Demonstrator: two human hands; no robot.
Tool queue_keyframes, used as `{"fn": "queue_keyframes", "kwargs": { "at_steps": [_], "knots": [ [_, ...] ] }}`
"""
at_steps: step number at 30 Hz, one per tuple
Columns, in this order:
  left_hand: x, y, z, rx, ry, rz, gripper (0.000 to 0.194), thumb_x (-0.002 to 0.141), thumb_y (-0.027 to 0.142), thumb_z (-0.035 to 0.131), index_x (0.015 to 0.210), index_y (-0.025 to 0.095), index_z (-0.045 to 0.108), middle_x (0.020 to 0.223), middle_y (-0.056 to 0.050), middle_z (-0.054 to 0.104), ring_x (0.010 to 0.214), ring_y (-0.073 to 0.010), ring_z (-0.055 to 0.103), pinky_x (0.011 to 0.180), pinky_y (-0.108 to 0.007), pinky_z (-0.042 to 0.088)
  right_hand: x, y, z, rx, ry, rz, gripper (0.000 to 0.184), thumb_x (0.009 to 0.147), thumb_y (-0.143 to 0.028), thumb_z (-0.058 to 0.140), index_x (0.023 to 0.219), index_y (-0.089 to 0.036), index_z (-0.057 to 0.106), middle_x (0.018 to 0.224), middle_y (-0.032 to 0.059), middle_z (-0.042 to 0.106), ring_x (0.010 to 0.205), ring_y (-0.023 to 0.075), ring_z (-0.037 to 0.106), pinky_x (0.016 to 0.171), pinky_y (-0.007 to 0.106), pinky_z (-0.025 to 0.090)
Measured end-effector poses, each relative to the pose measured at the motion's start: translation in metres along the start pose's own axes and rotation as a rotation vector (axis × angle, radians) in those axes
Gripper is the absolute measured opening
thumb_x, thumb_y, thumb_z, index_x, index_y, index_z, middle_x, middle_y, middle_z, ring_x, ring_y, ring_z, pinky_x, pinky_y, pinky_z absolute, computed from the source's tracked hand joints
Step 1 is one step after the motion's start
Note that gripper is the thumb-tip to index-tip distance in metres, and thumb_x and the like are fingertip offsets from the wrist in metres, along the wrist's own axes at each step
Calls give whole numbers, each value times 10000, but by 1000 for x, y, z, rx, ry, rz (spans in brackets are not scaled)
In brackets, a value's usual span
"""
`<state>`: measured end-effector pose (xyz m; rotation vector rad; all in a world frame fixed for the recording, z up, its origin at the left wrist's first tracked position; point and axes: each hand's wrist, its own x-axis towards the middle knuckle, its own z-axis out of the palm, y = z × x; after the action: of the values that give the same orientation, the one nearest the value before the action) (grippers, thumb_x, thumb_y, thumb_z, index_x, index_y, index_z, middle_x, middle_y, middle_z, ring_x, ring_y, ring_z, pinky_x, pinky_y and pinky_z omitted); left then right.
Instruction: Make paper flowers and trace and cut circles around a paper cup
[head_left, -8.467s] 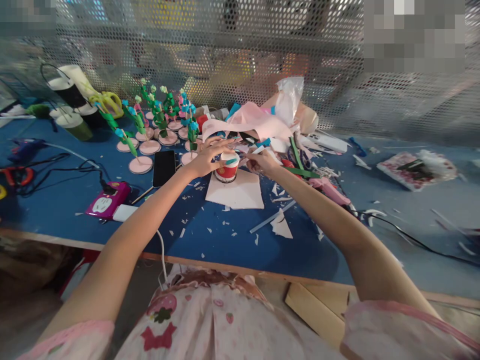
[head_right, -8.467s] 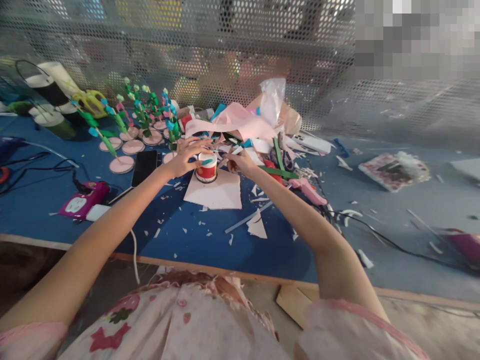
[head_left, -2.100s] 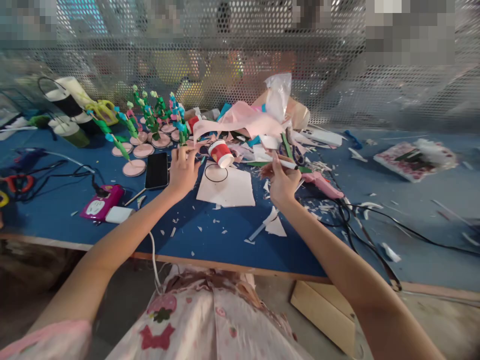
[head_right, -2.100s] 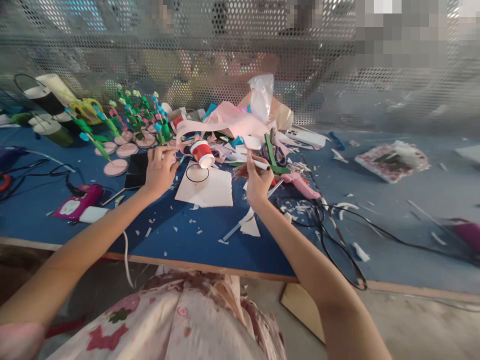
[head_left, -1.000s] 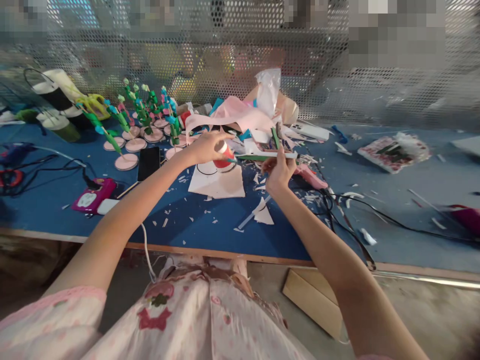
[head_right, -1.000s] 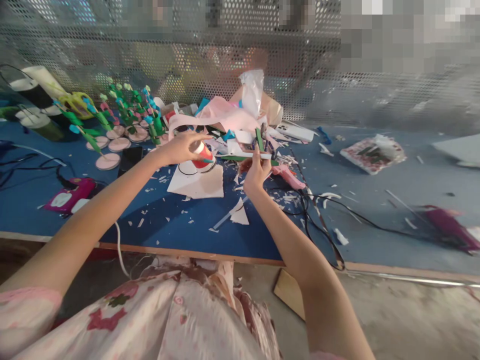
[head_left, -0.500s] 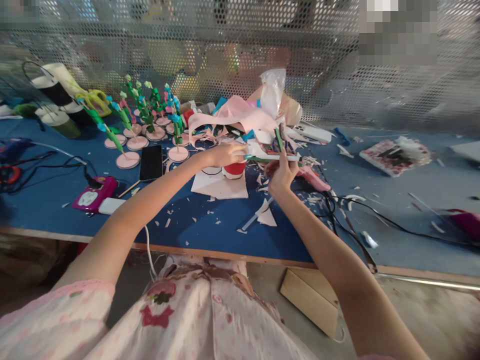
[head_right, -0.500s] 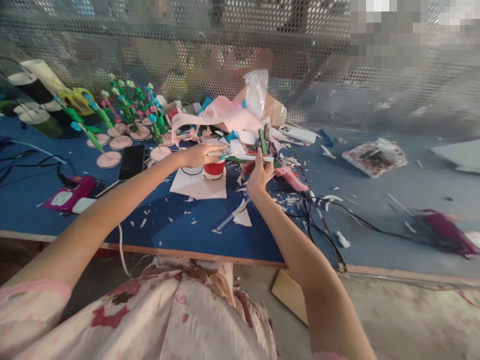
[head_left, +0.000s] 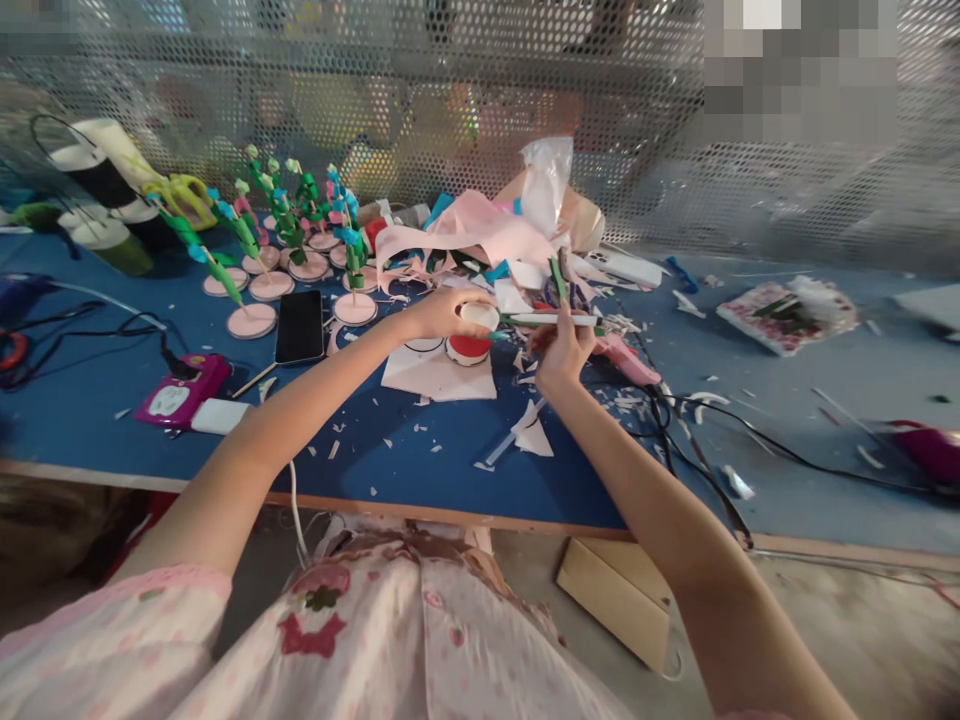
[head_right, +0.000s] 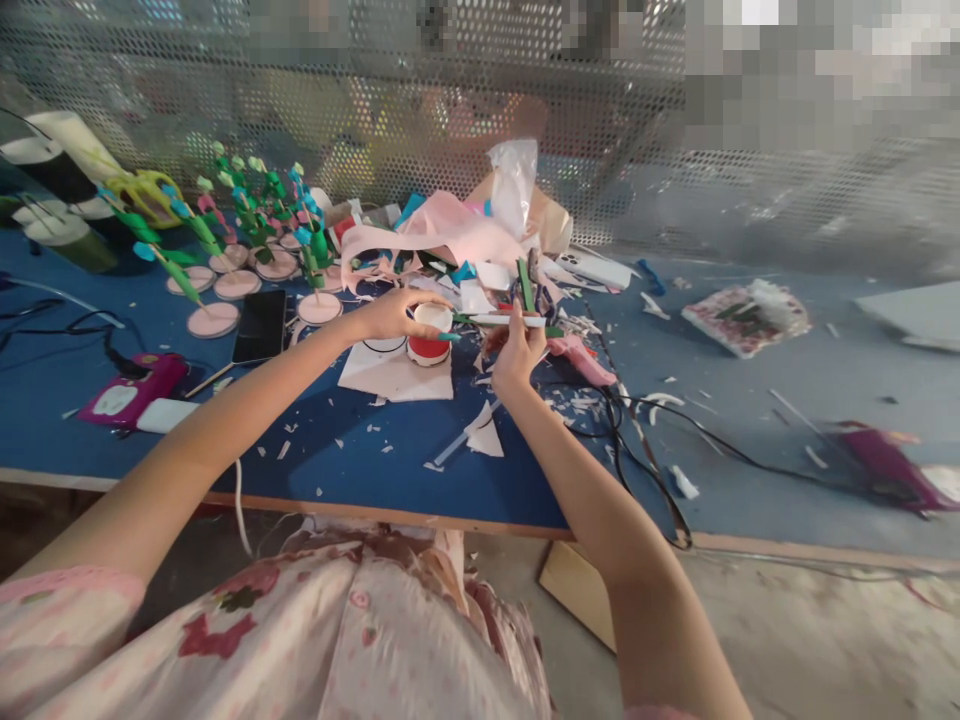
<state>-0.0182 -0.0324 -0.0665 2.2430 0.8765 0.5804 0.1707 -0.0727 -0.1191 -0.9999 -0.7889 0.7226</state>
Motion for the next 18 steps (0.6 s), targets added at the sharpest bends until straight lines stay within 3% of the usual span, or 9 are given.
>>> {"fn": "queue_keyframes", "kwargs": {
  "at_steps": [9, 14, 18],
  "knots": [
    [-3, 2, 0, -29, 6, -24, 570, 686, 427, 699, 1205, 199, 635, 1239, -120, 632, 918, -258, 597, 732, -316, 418, -2, -5, 1, 13, -6, -5, 439, 676, -600, 647, 668, -251, 380, 346, -126, 399, 255, 89, 367, 264, 232, 268],
    [-6, 4, 0, 15, 7, -43, 557, 691, 409, 698, 1201, 194, 634, 1223, -114, 642, 916, -254, 601, 763, -331, 429, -3, -5, 0, 10, -35, -22, 389, 718, -559, 631, 686, -245, 403, 352, -124, 392, 257, 90, 378, 271, 230, 270],
    [-8, 7, -1, 26, -8, -54, 565, 694, 419, 698, 1206, 193, 617, 1254, -102, 626, 1050, -267, 590, 871, -360, 443, -2, -4, 0, 1, -32, -5, 399, 702, -580, 631, 696, -240, 421, 348, -131, 391, 248, 88, 366, 263, 227, 270]
  ]
}}
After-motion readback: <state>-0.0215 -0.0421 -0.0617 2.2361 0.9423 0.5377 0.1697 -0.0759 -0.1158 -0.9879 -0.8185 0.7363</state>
